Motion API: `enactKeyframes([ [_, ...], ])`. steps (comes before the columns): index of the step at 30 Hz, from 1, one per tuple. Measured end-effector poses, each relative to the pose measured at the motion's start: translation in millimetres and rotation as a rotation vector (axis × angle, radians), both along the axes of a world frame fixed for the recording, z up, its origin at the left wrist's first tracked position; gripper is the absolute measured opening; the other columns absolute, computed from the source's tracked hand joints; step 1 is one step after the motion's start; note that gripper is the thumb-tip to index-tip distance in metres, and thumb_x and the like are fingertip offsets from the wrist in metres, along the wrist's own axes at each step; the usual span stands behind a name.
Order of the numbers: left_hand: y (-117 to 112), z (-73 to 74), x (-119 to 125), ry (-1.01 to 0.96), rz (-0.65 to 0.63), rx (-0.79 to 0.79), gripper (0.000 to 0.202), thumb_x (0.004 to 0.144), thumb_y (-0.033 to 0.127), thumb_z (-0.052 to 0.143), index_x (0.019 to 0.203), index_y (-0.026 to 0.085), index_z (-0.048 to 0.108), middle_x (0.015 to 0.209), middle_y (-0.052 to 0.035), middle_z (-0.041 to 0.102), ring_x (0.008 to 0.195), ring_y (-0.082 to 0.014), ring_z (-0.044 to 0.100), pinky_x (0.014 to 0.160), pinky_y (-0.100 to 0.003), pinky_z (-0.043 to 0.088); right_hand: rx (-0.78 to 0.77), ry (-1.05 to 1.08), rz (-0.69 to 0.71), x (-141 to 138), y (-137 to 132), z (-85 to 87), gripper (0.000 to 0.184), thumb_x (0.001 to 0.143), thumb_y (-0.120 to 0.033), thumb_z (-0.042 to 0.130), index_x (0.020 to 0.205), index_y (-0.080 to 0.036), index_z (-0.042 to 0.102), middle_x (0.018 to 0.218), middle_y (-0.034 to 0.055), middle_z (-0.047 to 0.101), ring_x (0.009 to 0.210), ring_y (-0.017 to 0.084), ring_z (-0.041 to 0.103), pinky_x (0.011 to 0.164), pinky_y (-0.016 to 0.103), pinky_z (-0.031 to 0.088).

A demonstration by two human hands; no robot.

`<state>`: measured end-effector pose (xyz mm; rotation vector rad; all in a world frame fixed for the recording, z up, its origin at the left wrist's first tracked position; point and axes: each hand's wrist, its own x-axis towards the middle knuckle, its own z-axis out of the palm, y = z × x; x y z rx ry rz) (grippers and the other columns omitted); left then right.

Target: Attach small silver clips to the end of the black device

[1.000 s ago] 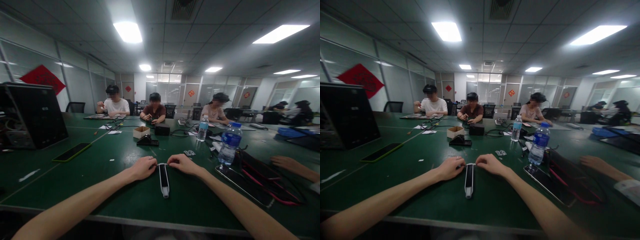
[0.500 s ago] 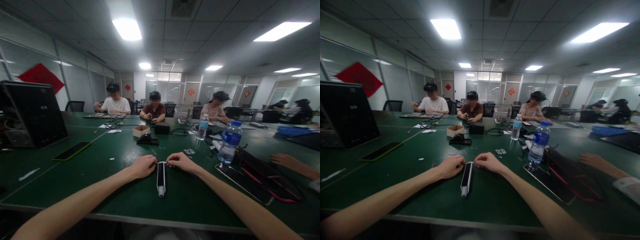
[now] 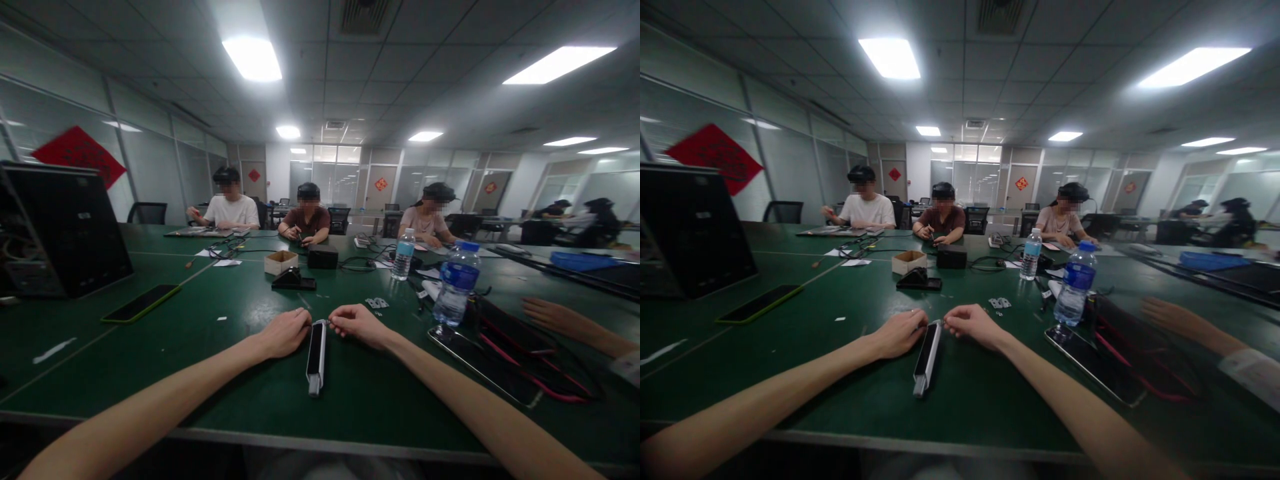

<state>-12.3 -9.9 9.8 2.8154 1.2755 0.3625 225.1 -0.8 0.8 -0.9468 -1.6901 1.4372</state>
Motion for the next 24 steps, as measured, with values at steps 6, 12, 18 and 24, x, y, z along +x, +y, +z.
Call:
enactKeyframes([
  [6, -0.2, 0.5, -0.6, -0.018, -0.001, -0.024, 0.010, 0.096, 0.021, 0.041, 0.103, 0.019, 0.049, 0.101, -0.0053, 0.060, 0.087, -0.0187, 0.059, 0.074, -0.029, 0.045, -0.090, 0.062, 0.002, 0.2, 4.2, -6.7, 0.044, 0.065, -0.044, 0.082, 0.091, -0.014, 0.064, 0.080, 0.0019, 0.066, 0.069, 0.011, 0.059, 0.062, 0.024, 0.047],
  [12, 0.1, 0.4, -0.3, -0.016, 0.008, -0.024, 0.009, 0.097, 0.022, 0.042, 0.102, 0.019, 0.049, 0.102, -0.0049, 0.059, 0.088, -0.0190, 0.059, 0.075, -0.029, 0.044, 0.048, -0.112, -0.069, 2.1, 1.7, -2.2, 0.030, 0.072, -0.037, 0.077, 0.084, -0.012, 0.067, 0.074, -0.0003, 0.064, 0.063, 0.009, 0.055, 0.061, 0.022, 0.045],
  [18, -0.2, 2.9, -0.5, -0.002, -0.024, -0.027, 0.010, 0.095, 0.023, 0.043, 0.097, 0.019, 0.052, 0.098, -0.0048, 0.061, 0.087, -0.0191, 0.059, 0.074, -0.029, 0.045, 0.153, -0.289, -0.050, 0.8, 2.3, -4.4, 0.025, 0.079, -0.034, 0.070, 0.092, -0.012, 0.071, 0.077, 0.0029, 0.067, 0.066, 0.012, 0.058, 0.061, 0.025, 0.047],
  [24, -2.3, 5.4, 0.9, 0.014, -0.037, -0.002, 0.011, 0.095, 0.023, 0.043, 0.096, 0.019, 0.053, 0.095, -0.0048, 0.061, 0.085, -0.0191, 0.059, 0.072, -0.029, 0.045, 0.502, -0.528, -0.032, 4.0, -4.6, 5.3, 0.018, 0.087, -0.032, 0.061, 0.094, -0.020, 0.072, 0.093, 0.0028, 0.070, 0.083, 0.017, 0.063, 0.076, 0.030, 0.050],
])
